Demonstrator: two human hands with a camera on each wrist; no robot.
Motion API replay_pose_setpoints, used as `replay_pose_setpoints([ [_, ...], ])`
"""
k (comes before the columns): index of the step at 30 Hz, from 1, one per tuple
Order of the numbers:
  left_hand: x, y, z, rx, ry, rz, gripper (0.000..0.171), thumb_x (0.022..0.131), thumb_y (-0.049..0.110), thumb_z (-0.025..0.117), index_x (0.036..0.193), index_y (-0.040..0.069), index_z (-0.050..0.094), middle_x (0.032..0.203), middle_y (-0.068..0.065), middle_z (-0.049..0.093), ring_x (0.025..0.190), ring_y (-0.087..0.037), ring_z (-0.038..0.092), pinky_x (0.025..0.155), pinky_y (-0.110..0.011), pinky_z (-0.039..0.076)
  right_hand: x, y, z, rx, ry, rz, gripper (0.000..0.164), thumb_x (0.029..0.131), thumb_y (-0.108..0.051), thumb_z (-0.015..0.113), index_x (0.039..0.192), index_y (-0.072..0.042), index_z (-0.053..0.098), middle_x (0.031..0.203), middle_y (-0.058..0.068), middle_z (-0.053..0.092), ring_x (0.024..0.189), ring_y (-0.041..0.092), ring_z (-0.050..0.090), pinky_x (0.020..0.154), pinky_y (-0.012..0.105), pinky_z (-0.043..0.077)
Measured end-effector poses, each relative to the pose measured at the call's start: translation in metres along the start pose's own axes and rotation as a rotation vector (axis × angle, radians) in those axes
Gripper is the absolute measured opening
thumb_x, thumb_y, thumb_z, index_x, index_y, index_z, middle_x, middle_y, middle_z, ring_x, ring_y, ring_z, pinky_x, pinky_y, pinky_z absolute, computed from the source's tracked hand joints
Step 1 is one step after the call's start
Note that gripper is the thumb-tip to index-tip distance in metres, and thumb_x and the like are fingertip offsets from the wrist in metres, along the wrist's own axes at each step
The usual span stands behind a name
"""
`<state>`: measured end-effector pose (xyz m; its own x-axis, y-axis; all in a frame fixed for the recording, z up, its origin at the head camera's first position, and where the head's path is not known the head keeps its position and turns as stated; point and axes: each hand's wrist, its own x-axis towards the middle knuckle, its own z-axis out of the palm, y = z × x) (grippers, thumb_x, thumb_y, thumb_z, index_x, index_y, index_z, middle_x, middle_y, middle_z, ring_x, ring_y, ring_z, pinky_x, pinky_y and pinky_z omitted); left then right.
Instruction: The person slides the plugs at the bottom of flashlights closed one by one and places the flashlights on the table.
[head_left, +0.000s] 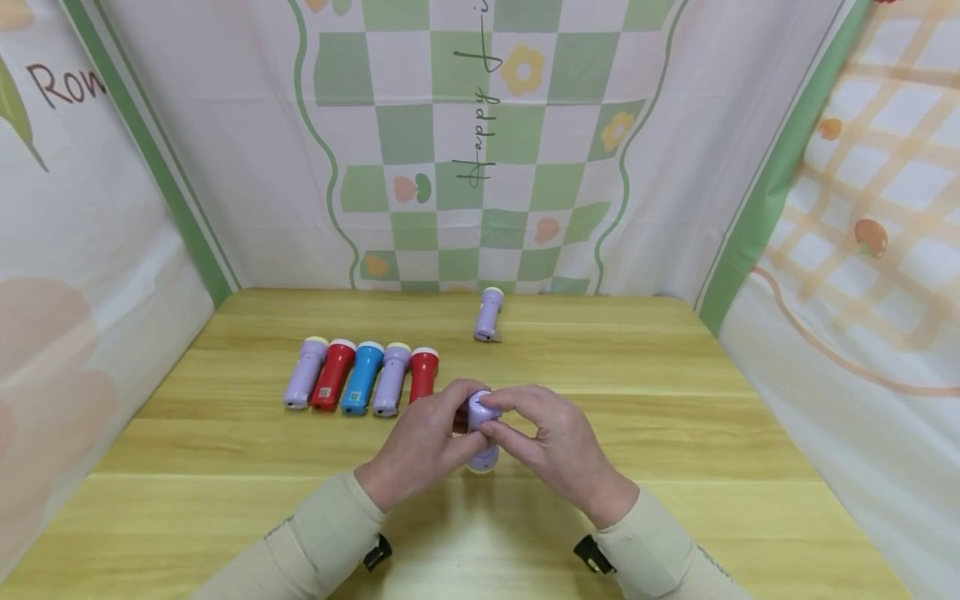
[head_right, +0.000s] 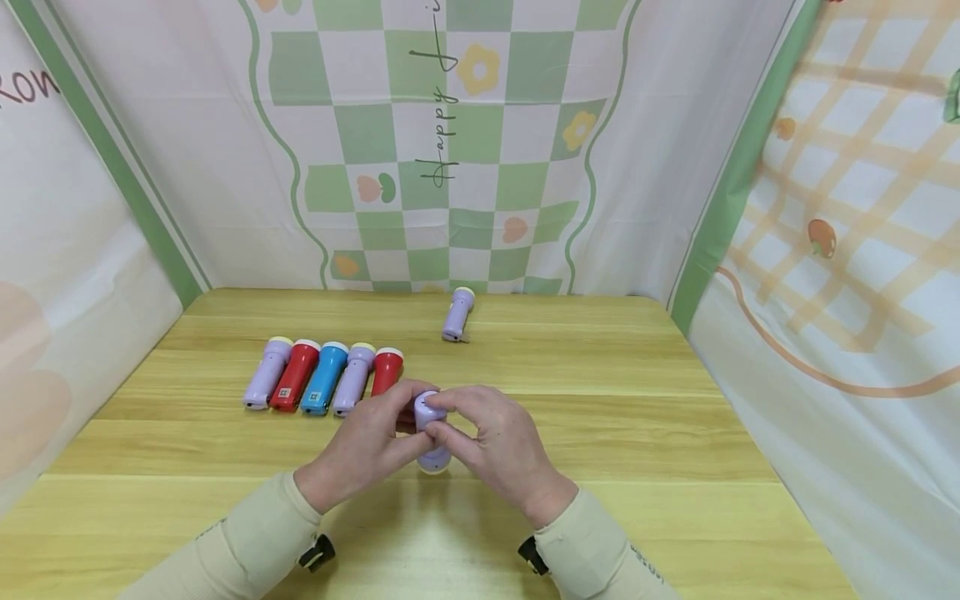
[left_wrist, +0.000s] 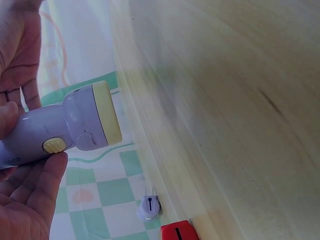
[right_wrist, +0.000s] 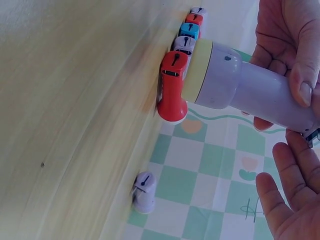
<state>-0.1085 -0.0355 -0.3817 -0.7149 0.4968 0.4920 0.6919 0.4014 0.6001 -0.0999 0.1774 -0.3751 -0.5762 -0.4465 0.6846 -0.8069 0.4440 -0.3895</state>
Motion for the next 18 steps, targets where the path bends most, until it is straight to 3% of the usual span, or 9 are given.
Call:
replay_pose_setpoints([
  [5,0.0003,-0.0003,0.0003,0.014,0.002,0.009,0.039,0.096,0.02,0.077,0.128,0.009,0.058,0.112,-0.004,0.074,0.09,-0.007,0.071,0.08,-0.023,0.061,-0.0002,-0.0009,-0.0003,-0.012,-0.006,0.014,0.034,0.086,-0.013,0.086,0.117,-0.015,0.073,0.115,-0.001,0.076,0.105,0.016,0.073,0.093,0.02,0.057],
  [18,0.0002,-0.0011,0.0001,0.02,0.002,0.005,0.039,0.096,0.02,0.077,0.127,0.008,0.059,0.11,-0.004,0.075,0.089,-0.008,0.072,0.079,-0.022,0.061,0.0017,-0.0019,0.0003,0.013,-0.014,0.011,0.036,0.085,-0.01,0.085,0.119,-0.017,0.075,0.116,-0.001,0.076,0.107,0.017,0.072,0.093,0.02,0.057],
])
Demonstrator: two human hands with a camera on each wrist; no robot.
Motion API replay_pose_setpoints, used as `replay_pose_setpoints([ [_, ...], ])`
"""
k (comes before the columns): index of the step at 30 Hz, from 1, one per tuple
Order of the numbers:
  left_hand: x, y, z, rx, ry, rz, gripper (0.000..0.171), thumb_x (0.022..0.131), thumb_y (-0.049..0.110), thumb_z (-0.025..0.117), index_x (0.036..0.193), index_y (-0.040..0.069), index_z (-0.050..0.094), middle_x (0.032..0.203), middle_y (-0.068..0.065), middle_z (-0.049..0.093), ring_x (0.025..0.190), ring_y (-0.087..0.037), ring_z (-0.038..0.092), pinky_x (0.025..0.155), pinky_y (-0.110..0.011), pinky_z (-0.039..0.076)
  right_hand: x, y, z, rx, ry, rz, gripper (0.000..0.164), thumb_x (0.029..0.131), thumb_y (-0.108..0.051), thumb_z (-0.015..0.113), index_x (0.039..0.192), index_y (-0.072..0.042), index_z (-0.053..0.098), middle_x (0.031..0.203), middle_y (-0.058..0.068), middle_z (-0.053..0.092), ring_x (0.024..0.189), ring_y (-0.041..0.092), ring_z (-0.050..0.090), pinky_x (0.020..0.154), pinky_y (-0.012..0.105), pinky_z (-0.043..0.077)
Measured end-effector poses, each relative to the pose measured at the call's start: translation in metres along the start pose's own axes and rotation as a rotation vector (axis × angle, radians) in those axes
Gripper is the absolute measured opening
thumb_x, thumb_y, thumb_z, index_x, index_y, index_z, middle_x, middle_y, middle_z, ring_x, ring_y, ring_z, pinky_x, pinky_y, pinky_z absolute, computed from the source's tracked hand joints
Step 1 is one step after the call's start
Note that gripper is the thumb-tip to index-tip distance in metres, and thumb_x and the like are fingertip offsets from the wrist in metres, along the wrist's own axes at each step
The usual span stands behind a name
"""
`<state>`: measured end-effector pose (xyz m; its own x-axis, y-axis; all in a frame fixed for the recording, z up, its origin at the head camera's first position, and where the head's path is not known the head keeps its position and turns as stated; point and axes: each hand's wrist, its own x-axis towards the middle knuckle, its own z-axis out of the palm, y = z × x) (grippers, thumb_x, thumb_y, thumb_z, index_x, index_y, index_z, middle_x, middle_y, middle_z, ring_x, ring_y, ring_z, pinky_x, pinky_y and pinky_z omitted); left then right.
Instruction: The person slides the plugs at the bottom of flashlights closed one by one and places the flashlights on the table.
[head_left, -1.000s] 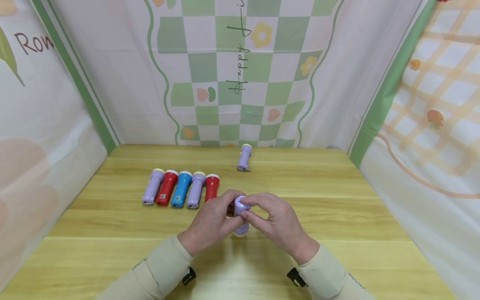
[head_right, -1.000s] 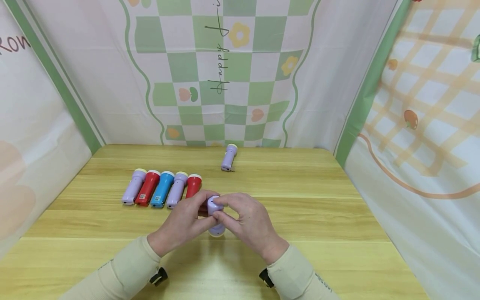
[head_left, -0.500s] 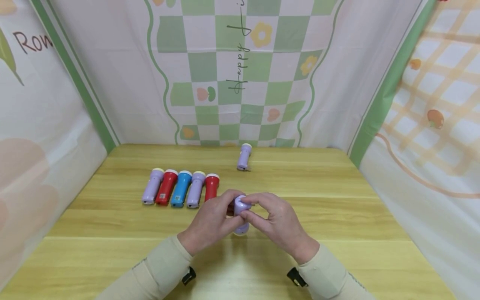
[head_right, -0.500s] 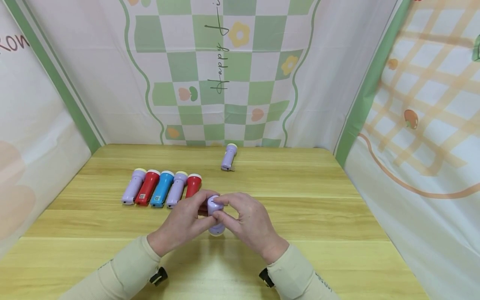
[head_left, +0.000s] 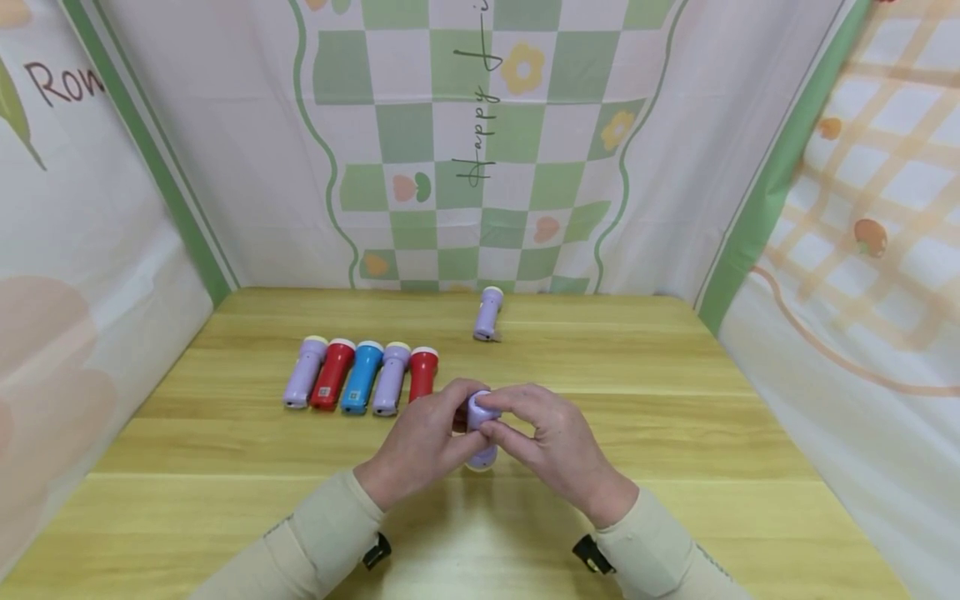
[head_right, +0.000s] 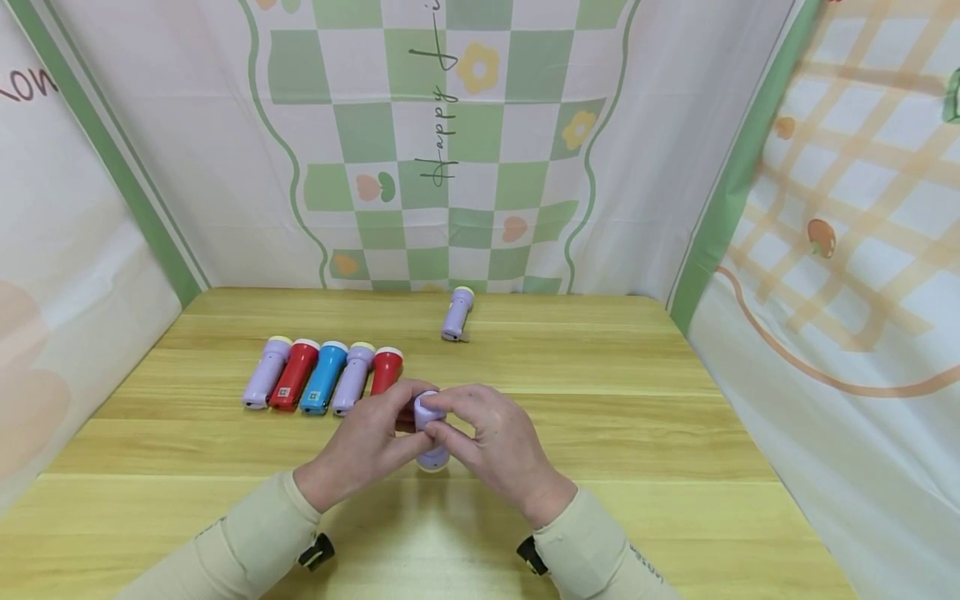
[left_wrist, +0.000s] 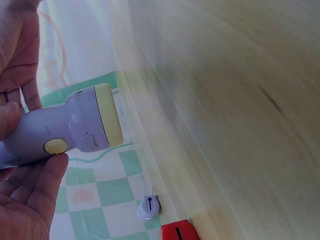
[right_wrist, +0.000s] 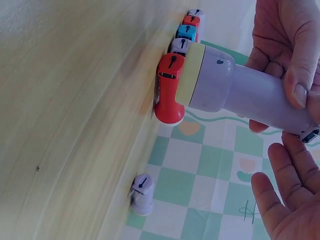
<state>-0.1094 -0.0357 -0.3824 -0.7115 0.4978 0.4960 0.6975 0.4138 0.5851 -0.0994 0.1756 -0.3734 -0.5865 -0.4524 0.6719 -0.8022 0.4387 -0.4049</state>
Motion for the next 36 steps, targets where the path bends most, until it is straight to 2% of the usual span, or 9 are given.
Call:
replay_pose_setpoints([
  [8,-0.0002,0.0001,-0.0002,0.002,0.014,0.024,0.039,0.095,0.019,0.078,0.127,0.008,0.059,0.108,-0.003,0.075,0.087,-0.007,0.072,0.078,-0.022,0.061,0.0002,-0.0003,0.0003,-0.006,-0.013,0.003,0.036,0.086,-0.01,0.084,0.12,-0.017,0.076,0.115,-0.001,0.076,0.107,0.016,0.071,0.091,0.025,0.059],
  [13,-0.0004,-0.001,0.0,-0.016,0.01,0.011,0.037,0.094,0.019,0.079,0.125,0.009,0.06,0.105,-0.001,0.075,0.086,-0.005,0.07,0.078,-0.026,0.063,-0.0001,0.0002,0.0011,-0.004,-0.034,0.015,0.037,0.087,-0.009,0.083,0.122,-0.019,0.076,0.116,-0.002,0.075,0.108,0.016,0.07,0.089,0.029,0.06],
  [21,-0.0008,-0.0024,-0.0004,-0.003,0.008,0.001,0.037,0.094,0.02,0.079,0.125,0.01,0.06,0.102,0.002,0.074,0.082,-0.003,0.067,0.076,-0.027,0.062,-0.0007,0.0009,0.0019,-0.012,-0.051,0.016,0.037,0.088,-0.009,0.083,0.123,-0.019,0.075,0.116,-0.002,0.073,0.108,0.015,0.069,0.088,0.031,0.061],
  [30,-0.0003,-0.0026,-0.0011,0.009,-0.002,-0.011,0.038,0.095,0.02,0.078,0.126,0.011,0.059,0.106,0.002,0.075,0.086,-0.004,0.07,0.08,-0.019,0.06,-0.0007,0.0024,0.0033,-0.075,-0.048,-0.012,0.039,0.088,-0.01,0.083,0.125,-0.02,0.073,0.116,-0.001,0.072,0.108,0.016,0.069,0.087,0.031,0.061],
  [36,0.0002,-0.0017,-0.0018,0.013,-0.012,-0.036,0.039,0.095,0.019,0.079,0.127,0.011,0.059,0.109,0.001,0.075,0.089,-0.006,0.071,0.082,-0.021,0.06,-0.0013,0.0036,0.005,-0.116,-0.029,-0.046,0.039,0.09,-0.013,0.082,0.127,-0.019,0.071,0.117,0.0,0.071,0.107,0.017,0.07,0.085,0.033,0.062],
])
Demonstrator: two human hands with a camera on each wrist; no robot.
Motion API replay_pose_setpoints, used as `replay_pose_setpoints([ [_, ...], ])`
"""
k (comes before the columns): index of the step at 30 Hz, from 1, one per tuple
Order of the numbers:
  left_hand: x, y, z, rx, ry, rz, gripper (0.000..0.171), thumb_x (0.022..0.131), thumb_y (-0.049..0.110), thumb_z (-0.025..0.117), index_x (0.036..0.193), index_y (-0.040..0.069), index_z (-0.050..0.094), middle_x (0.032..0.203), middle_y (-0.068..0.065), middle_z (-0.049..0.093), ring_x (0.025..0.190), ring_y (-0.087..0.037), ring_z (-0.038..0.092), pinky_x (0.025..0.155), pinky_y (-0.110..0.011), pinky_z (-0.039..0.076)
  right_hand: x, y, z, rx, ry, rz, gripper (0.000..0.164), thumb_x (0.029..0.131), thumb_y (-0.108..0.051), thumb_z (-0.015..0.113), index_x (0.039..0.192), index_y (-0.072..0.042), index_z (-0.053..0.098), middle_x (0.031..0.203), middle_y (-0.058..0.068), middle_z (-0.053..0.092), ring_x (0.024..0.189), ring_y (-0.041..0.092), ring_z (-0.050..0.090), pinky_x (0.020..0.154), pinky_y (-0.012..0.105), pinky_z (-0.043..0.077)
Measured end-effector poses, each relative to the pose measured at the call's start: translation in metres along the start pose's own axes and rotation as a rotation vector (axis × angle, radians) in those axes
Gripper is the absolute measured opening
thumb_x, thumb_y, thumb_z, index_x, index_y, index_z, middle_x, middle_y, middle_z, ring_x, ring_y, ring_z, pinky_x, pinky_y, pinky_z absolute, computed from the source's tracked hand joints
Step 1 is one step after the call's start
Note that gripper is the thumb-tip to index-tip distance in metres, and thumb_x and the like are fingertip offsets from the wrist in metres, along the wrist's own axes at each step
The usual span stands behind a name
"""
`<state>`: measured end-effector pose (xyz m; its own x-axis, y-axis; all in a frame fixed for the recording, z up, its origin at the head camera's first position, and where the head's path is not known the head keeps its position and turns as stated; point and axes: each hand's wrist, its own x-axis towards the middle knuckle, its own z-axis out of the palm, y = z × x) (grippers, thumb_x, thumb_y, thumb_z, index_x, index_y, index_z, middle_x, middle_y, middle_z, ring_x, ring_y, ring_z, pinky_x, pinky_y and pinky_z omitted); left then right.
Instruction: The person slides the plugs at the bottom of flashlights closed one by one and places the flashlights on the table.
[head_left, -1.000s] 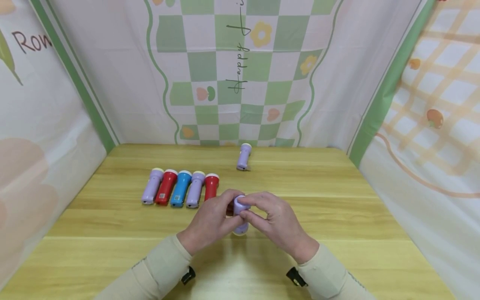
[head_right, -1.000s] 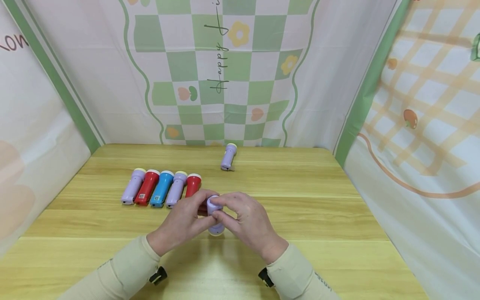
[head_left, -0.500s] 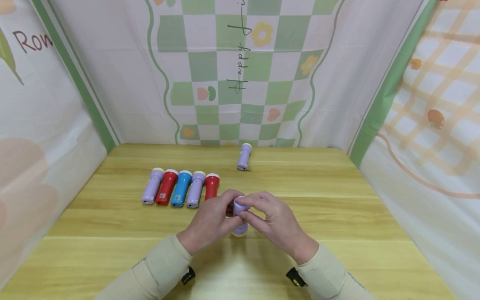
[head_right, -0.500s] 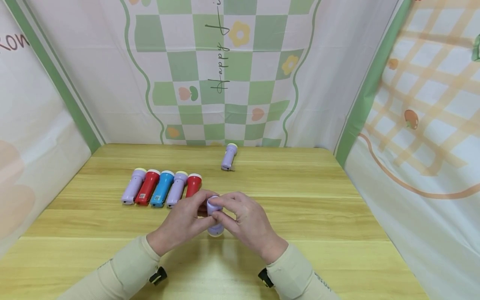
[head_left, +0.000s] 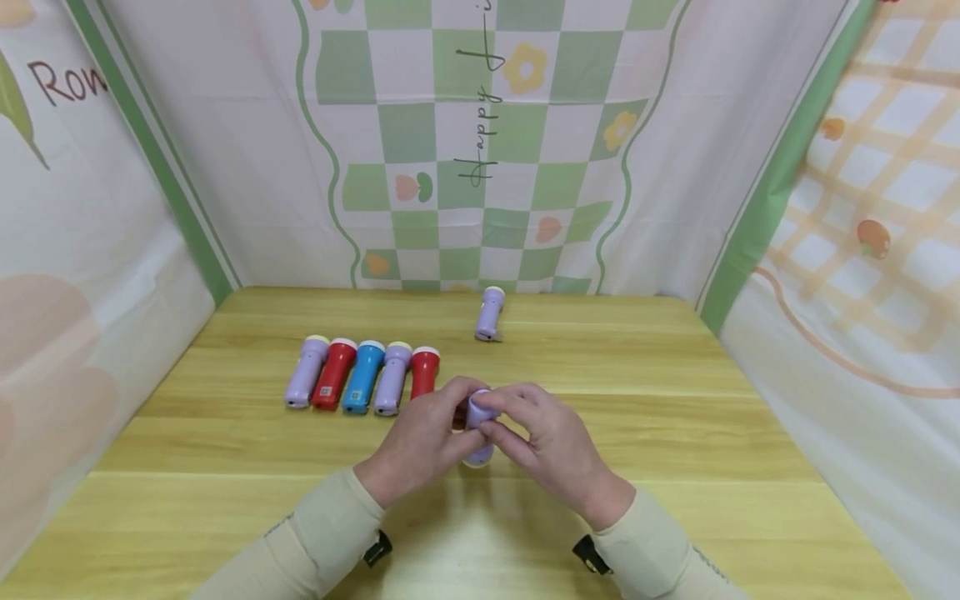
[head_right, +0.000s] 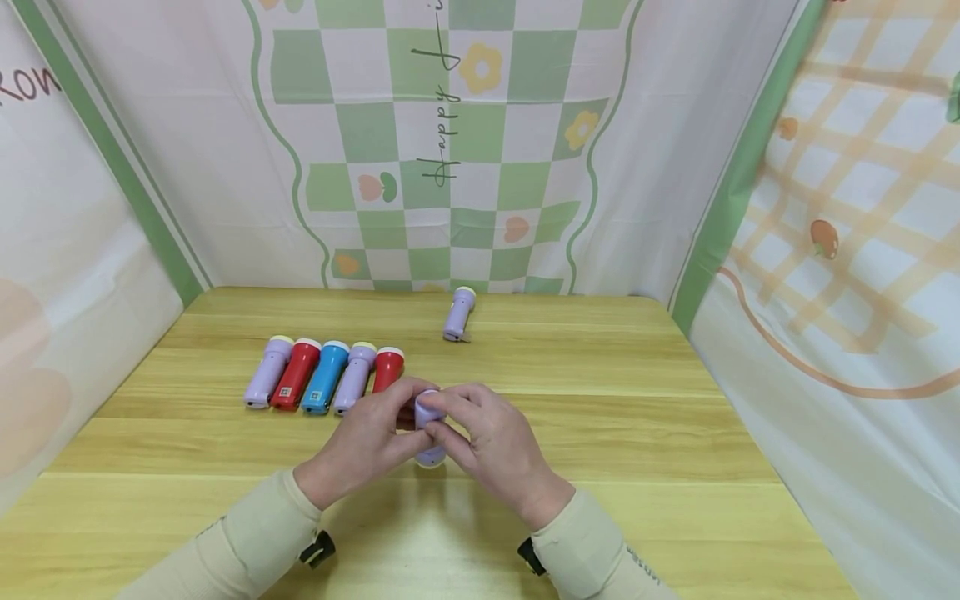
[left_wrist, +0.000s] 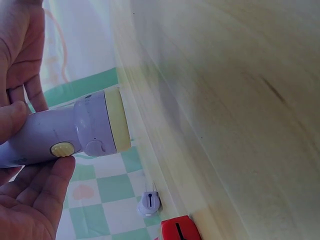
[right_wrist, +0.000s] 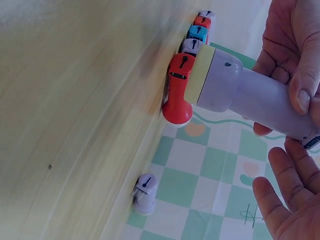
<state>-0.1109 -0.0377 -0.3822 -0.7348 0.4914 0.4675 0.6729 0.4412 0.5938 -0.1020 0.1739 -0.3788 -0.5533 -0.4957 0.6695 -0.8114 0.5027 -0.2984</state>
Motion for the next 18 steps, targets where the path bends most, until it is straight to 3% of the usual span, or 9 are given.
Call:
replay_pose_setpoints([
  [7,-0.0001,0.0002,0.0004,0.008,0.004,-0.005,0.041,0.094,0.019,0.08,0.127,0.009,0.058,0.108,-0.002,0.075,0.089,-0.009,0.073,0.081,-0.024,0.062,-0.0015,-0.0003,-0.0009,-0.027,-0.01,0.008,0.054,0.093,-0.018,0.08,0.144,-0.019,0.063,0.119,0.0,0.072,0.108,0.016,0.069,0.085,0.034,0.061],
  [13,0.0013,0.0009,0.0009,-0.021,-0.022,-0.078,0.048,0.094,0.021,0.08,0.134,0.006,0.057,0.116,-0.004,0.074,0.096,-0.009,0.072,0.085,-0.021,0.06,-0.0028,0.0007,-0.0008,-0.051,-0.026,0.026,0.055,0.096,-0.022,0.077,0.147,-0.016,0.058,0.126,0.002,0.071,0.114,0.017,0.069,0.088,0.037,0.061],
  [18,0.0022,0.0012,0.0014,-0.026,-0.022,-0.094,0.052,0.093,0.018,0.081,0.137,0.003,0.058,0.118,-0.006,0.074,0.097,-0.011,0.073,0.085,-0.022,0.06,-0.0033,0.0012,-0.0006,-0.074,-0.037,0.041,0.056,0.097,-0.025,0.076,0.148,-0.01,0.056,0.127,0.006,0.071,0.115,0.019,0.069,0.091,0.039,0.061],
])
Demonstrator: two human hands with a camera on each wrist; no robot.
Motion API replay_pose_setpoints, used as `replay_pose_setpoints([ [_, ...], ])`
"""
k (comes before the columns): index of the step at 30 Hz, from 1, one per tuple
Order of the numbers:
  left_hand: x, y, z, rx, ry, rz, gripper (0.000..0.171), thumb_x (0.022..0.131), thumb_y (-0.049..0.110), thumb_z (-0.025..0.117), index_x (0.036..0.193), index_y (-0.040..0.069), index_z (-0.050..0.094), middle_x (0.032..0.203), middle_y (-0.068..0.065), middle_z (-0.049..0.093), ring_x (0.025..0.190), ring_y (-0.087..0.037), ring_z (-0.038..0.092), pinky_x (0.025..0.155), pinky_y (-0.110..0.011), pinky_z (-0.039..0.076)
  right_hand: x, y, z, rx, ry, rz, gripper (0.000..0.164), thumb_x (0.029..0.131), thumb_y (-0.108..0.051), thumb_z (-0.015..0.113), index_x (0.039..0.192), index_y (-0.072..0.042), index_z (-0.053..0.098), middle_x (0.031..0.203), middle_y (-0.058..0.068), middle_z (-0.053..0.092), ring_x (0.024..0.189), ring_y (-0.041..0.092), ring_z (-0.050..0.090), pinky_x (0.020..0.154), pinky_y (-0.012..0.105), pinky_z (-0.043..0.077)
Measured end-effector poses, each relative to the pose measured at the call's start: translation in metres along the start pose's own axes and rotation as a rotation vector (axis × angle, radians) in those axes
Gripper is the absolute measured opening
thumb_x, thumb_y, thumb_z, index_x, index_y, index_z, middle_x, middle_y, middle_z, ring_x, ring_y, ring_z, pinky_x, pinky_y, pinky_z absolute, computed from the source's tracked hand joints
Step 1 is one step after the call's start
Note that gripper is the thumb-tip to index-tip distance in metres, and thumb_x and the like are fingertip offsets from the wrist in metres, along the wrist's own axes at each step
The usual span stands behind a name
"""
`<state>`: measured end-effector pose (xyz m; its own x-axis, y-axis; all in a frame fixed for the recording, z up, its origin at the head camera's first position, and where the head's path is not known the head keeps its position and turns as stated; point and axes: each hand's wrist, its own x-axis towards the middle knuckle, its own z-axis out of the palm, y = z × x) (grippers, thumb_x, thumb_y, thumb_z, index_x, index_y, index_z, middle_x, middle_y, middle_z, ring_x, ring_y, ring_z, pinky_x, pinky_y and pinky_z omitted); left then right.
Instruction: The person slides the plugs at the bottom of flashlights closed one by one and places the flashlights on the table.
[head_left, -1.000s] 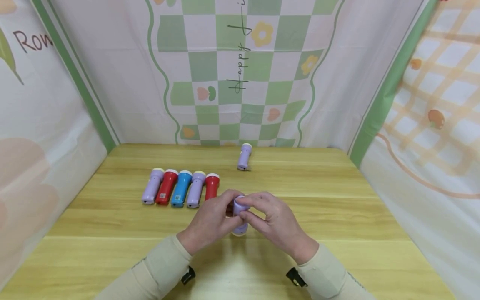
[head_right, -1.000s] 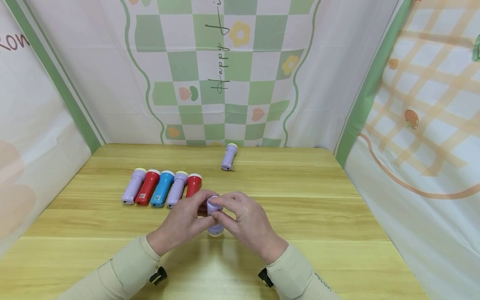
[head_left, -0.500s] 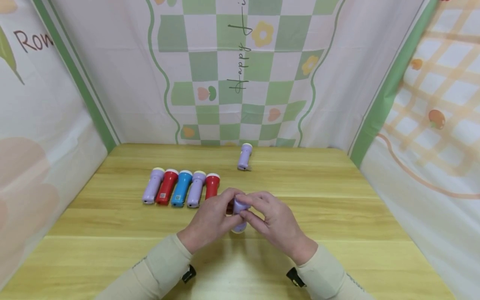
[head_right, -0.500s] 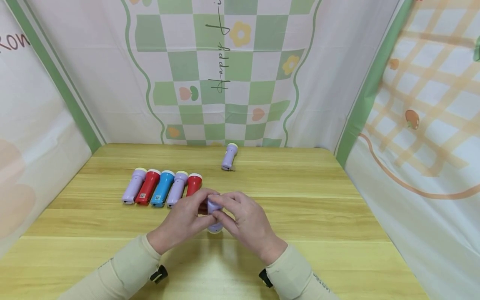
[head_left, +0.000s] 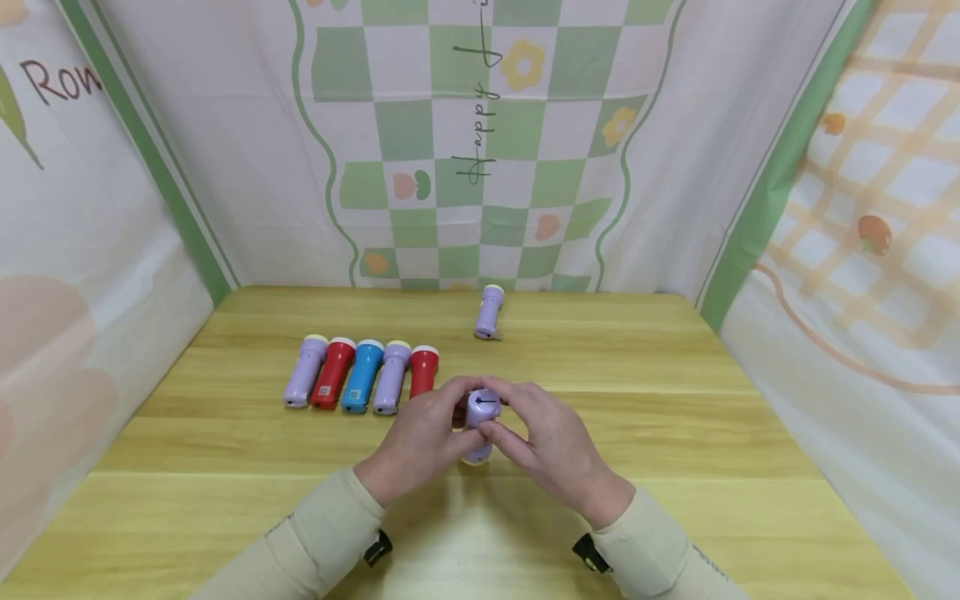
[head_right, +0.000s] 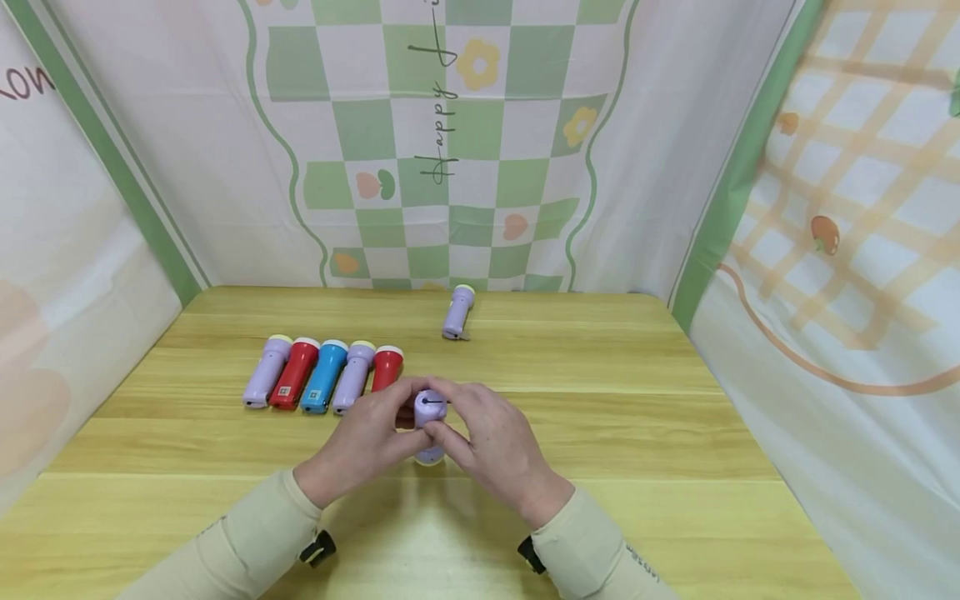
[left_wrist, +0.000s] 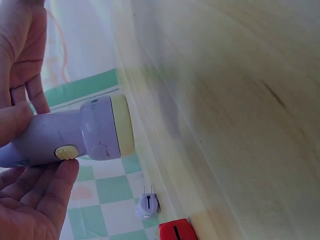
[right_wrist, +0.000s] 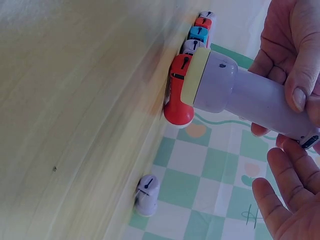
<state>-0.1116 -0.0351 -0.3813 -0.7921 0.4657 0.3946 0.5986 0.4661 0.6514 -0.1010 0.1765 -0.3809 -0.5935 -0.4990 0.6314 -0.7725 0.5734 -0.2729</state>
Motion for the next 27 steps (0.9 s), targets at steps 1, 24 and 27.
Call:
replay_pose_setpoints([
  [1,0.0001,-0.0001,0.0001,0.006,0.001,0.0,0.052,0.093,0.018,0.081,0.137,0.003,0.058,0.118,-0.006,0.074,0.097,-0.011,0.073,0.085,-0.023,0.061,0.0,-0.0001,0.0,-0.004,-0.004,0.003,0.057,0.097,-0.026,0.076,0.148,-0.009,0.056,0.127,0.006,0.072,0.115,0.019,0.07,0.092,0.039,0.061],
  [24,0.0034,-0.0084,-0.0038,0.136,0.065,0.039,0.042,0.09,0.029,0.085,0.126,0.013,0.07,0.104,0.005,0.076,0.074,-0.009,0.061,0.071,-0.023,0.053,-0.002,0.002,-0.0007,-0.044,-0.024,0.068,0.064,0.096,-0.035,0.076,0.149,-0.006,0.054,0.13,0.012,0.07,0.119,0.025,0.068,0.096,0.043,0.06],
  [27,0.0036,-0.0081,-0.0047,0.07,0.05,0.008,0.041,0.089,0.023,0.085,0.125,0.013,0.068,0.105,0.005,0.074,0.074,-0.007,0.062,0.07,-0.021,0.056,-0.0027,0.0031,-0.001,-0.05,-0.018,0.074,0.064,0.096,-0.036,0.076,0.148,-0.006,0.054,0.129,0.013,0.071,0.119,0.026,0.068,0.096,0.043,0.06],
])
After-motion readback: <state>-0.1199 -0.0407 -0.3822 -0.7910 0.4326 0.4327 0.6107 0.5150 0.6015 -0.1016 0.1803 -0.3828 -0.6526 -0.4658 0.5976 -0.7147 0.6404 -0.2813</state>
